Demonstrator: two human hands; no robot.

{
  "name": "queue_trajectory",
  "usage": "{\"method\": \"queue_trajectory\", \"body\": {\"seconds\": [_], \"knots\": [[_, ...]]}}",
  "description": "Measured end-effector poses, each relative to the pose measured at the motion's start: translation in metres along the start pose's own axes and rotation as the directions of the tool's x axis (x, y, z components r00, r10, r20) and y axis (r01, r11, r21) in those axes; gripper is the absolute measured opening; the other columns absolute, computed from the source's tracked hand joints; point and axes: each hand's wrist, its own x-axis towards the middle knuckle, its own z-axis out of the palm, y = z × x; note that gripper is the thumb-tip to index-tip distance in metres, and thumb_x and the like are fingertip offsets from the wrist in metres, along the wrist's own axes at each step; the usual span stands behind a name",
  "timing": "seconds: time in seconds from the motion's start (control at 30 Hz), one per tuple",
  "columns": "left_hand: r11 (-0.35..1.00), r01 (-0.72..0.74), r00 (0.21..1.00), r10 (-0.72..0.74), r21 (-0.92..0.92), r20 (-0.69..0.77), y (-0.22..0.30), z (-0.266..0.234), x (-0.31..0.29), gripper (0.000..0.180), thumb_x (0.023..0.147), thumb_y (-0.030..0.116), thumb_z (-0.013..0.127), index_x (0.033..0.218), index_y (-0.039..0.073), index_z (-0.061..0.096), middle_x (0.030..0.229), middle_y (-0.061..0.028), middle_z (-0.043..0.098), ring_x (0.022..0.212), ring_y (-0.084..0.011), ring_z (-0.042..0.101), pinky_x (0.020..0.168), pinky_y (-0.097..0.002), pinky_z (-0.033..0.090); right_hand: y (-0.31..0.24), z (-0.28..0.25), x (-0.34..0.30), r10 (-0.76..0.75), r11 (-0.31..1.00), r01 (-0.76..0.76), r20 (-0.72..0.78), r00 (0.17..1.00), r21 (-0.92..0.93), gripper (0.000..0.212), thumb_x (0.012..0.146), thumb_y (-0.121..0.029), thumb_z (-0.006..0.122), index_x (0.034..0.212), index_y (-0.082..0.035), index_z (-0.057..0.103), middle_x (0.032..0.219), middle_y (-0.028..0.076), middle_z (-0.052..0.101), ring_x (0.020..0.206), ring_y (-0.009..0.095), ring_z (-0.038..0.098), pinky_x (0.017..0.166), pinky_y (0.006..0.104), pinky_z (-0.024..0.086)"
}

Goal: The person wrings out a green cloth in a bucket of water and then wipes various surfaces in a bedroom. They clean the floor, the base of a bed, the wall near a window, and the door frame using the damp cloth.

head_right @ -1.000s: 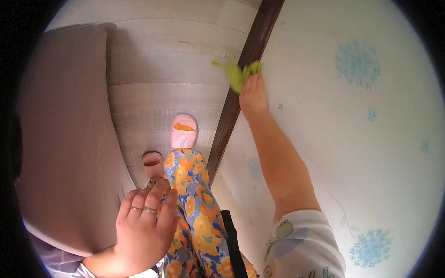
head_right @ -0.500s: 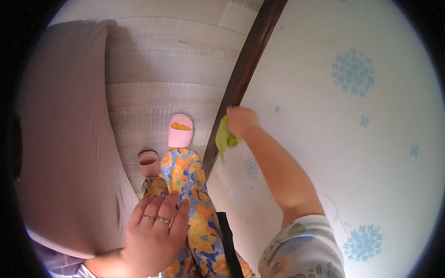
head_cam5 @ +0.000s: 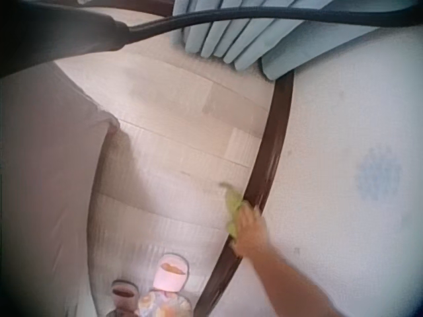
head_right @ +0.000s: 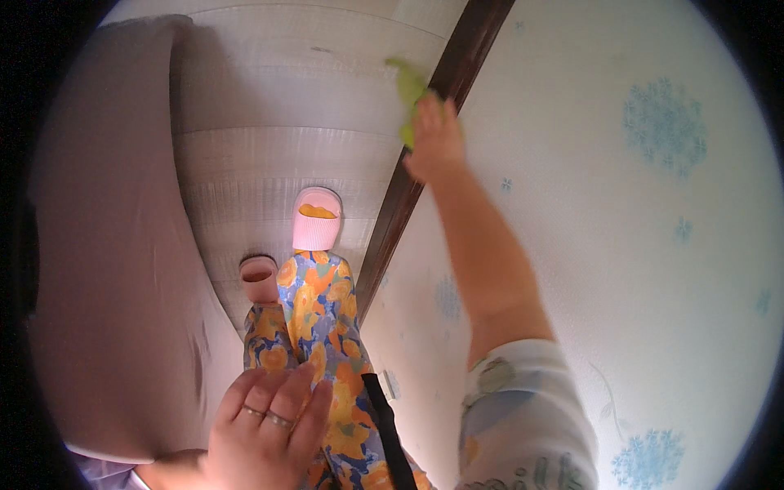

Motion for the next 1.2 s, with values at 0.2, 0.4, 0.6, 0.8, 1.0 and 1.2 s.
{"method": "queue_trajectory", "body": {"seconds": [0.2,0.4,0.6,0.8,1.0,1.2], "knots": [[1.000,-0.014,1.000,0.014,0.014,-0.006,-0.002,-0.001,0.000,0.035,0.068,0.014,0.048,0.101,0.003,0.052,0.104,-0.0124,0.048,0.090,-0.0246,0.047,0.083,-0.0380,0.039,-0.008,0.058,-0.017,-0.058,0.975,0.030,-0.122,0.991,-0.221,0.048,0.086,-0.025,0.031,0.132,-0.012,0.027,0.141,0.007,0.013,0.131,0.022,0.007,0.104,0.0448,-0.001],[0.999,-0.052,0.998,0.052,-0.009,0.023,-0.019,-0.012,-0.003,0.034,0.068,0.014,0.048,0.100,0.002,0.052,0.103,-0.0119,0.048,0.088,-0.0235,0.048,0.083,-0.0373,0.039,0.073,-0.025,0.019,0.353,0.885,-0.374,-0.123,0.927,-0.278,0.052,0.086,-0.024,0.027,0.135,-0.009,0.015,0.141,0.011,0.011,0.130,0.026,0.009,0.103,0.0429,0.003],[0.999,-0.043,0.998,0.042,-0.029,-0.040,-0.024,-0.015,-0.006,0.032,0.069,0.014,0.048,0.098,0.003,0.053,0.100,-0.0101,0.049,0.087,-0.0224,0.048,0.082,-0.0349,0.039,-0.020,0.003,-0.043,0.065,0.958,-0.041,0.078,0.995,-0.283,0.049,0.090,-0.026,0.023,0.133,-0.002,0.020,0.137,0.020,0.017,0.126,0.036,0.017,0.102,0.0446,0.010],[0.997,-0.071,0.994,0.070,-0.006,-0.087,-0.023,-0.020,-0.004,0.029,0.070,0.015,0.048,0.096,0.004,0.054,0.097,-0.0085,0.049,0.086,-0.0212,0.048,0.080,-0.0334,0.039,0.032,-0.017,-0.026,0.180,0.937,-0.172,-0.001,0.984,-0.306,0.048,0.089,-0.023,0.024,0.132,0.000,0.022,0.136,0.018,0.022,0.126,0.033,0.019,0.102,0.0437,0.010],[0.998,-0.058,0.995,0.057,-0.014,-0.081,-0.027,-0.021,0.000,0.029,0.069,0.014,0.049,0.096,0.004,0.054,0.096,-0.0084,0.049,0.085,-0.0210,0.048,0.080,-0.0332,0.039,-0.010,0.020,-0.045,-0.044,0.991,0.053,0.074,0.996,-0.123,0.045,0.088,-0.022,0.027,0.128,-0.001,0.031,0.133,0.016,0.029,0.123,0.033,0.024,0.100,0.0447,0.015],[0.998,-0.060,0.996,0.058,-0.036,-0.061,-0.025,-0.021,0.001,0.031,0.068,0.014,0.048,0.097,0.004,0.054,0.094,-0.0079,0.050,0.084,-0.0206,0.049,0.079,-0.0330,0.040,0.023,-0.030,-0.024,0.228,0.913,-0.235,-0.060,0.972,-0.334,0.044,0.087,-0.022,0.031,0.124,0.001,0.037,0.132,0.015,0.032,0.122,0.033,0.026,0.099,0.0453,0.016]]}}
